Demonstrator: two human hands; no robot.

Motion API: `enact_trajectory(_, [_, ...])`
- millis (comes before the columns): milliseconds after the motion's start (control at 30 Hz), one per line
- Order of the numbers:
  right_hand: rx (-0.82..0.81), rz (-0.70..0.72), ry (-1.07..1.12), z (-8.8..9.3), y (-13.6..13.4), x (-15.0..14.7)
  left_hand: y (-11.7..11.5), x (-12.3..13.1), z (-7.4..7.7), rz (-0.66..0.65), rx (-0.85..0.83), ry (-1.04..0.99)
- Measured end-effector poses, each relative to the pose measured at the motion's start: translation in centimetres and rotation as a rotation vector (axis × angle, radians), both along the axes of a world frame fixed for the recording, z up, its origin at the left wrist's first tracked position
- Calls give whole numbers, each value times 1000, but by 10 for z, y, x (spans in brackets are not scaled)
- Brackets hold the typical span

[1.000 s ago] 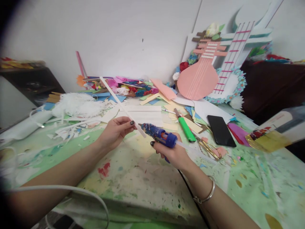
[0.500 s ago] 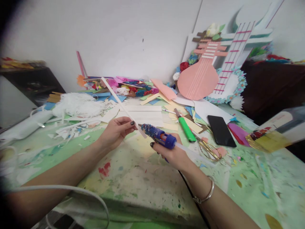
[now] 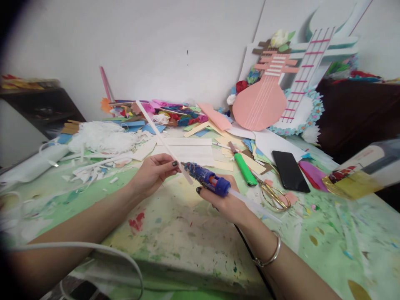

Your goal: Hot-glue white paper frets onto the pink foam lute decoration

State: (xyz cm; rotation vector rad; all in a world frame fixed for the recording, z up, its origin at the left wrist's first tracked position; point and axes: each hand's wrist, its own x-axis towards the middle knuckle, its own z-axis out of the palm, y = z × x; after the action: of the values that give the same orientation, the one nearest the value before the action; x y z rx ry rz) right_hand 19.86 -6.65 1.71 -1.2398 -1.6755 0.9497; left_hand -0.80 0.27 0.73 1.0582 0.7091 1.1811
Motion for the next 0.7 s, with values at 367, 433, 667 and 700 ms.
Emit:
enact_trajectory(367, [16,20,9,3,-1,-2,1,0,-4,-55,18,13])
enact_trajectory(433, [14,24,15,2,-1,-2,1,0,-4,-59,19,14])
enact_trajectory(667, [23,29,9,0,-1,-1,0,0,-3,-69,11,18])
enact_trajectory(700, [26,27,4,0,0,-1,0,1,-3,-70,12,20])
